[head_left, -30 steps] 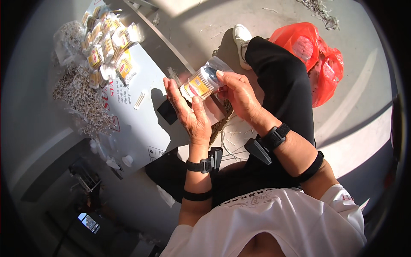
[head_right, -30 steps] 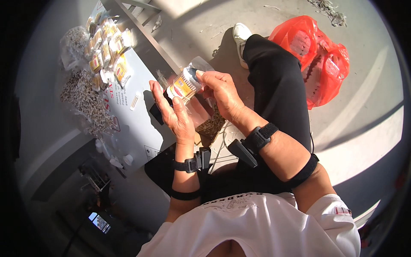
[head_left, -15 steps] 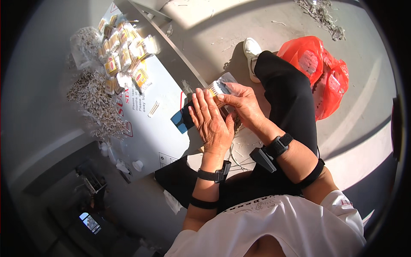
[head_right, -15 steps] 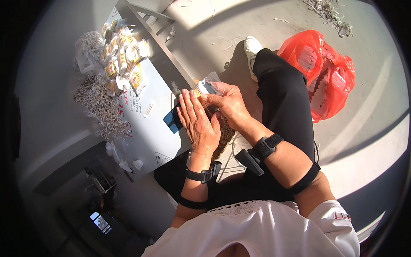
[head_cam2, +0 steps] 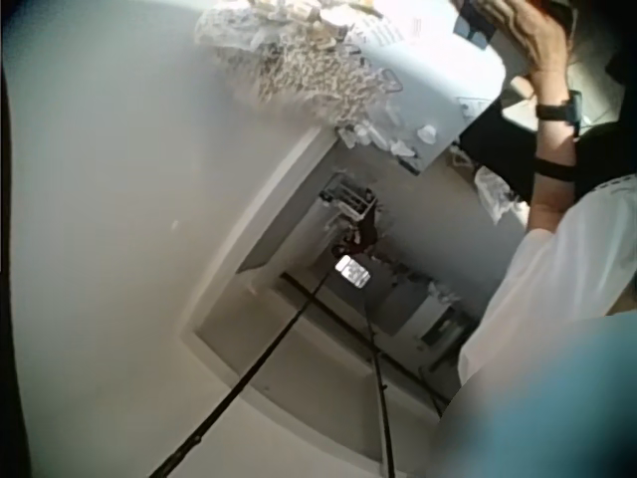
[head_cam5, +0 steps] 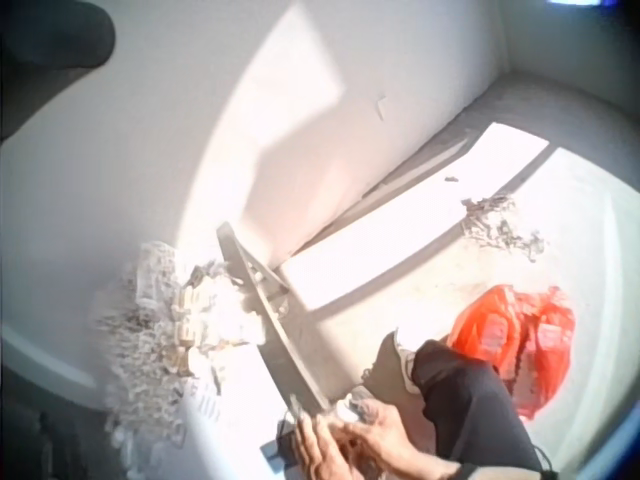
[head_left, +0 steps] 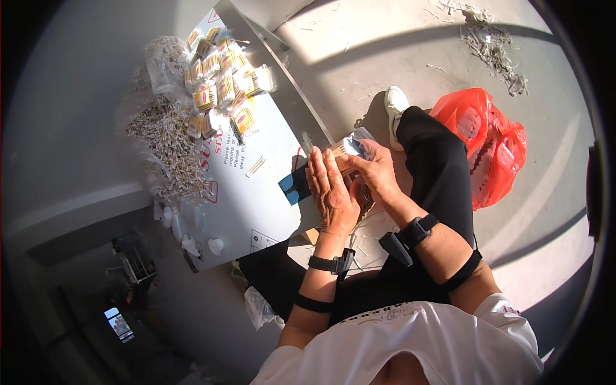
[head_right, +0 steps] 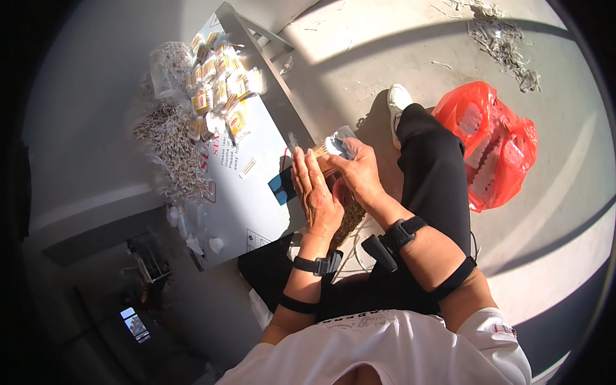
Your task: Sorting small wooden sticks and placing them into small clear plastic bags.
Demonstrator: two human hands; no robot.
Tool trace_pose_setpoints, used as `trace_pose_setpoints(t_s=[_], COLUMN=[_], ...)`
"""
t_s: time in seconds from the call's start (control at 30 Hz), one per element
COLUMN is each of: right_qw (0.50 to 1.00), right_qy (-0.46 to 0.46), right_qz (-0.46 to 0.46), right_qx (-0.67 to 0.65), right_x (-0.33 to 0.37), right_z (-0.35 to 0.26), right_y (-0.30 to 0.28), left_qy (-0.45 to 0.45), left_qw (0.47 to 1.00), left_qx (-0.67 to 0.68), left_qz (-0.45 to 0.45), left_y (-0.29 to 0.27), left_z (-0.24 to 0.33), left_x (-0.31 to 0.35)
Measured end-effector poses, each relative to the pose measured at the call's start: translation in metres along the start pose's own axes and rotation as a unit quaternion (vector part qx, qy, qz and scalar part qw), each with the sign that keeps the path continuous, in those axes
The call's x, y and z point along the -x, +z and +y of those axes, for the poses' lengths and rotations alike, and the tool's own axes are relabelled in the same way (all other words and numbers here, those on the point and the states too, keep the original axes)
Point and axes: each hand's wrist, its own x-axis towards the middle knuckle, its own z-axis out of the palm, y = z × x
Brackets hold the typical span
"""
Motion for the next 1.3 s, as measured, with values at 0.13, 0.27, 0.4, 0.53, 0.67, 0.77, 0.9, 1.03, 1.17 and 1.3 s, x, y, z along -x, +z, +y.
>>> trace_pose_setpoints(t_s=[0.13,0.27,0.4,0.53,0.67,0.77,0.9,1.03,1.17,1.3], right_qw=[1.0,1.0,0.999,0.999,0.998,0.998,0.999,0.999,1.0,0.999], right_qy=[-0.004,0.003,0.002,-0.009,-0.025,-0.027,-0.022,-0.012,0.009,0.015], right_qz=[0.006,0.006,-0.007,-0.011,-0.012,-0.016,-0.02,-0.033,-0.023,-0.026], right_qx=[-0.011,0.002,0.032,0.032,0.048,0.056,0.012,0.013,0.019,0.03], right_x=[0.002,0.005,0.006,0.004,0.003,0.004,0.002,0.003,0.005,0.007], right_z=[0.001,-0.002,-0.001,0.003,0.004,0.004,0.011,0.009,0.01,0.003], right_y=[0.002,-0.001,-0.004,-0.006,-0.005,-0.006,-0.006,-0.013,-0.019,-0.015], left_qy=[-0.035,-0.051,-0.053,-0.049,-0.04,-0.042,-0.037,-0.036,-0.04,-0.037], left_qw=[0.999,0.998,0.998,0.999,0.999,0.999,0.999,0.999,0.999,0.999], left_qx=[0.015,0.009,0.012,-0.003,-0.007,-0.01,-0.001,-0.007,-0.013,-0.012], left_qz=[-0.003,-0.041,-0.025,-0.011,0.006,0.003,0.016,0.01,0.002,0.026], left_y=[-0.007,-0.007,-0.003,0.001,0.001,0.001,0.002,0.003,0.004,0.002], left_z=[-0.005,-0.009,-0.011,-0.01,-0.012,-0.012,-0.011,-0.011,-0.011,-0.017], left_x=[0.008,0.015,0.017,0.016,0.015,0.015,0.016,0.018,0.017,0.016])
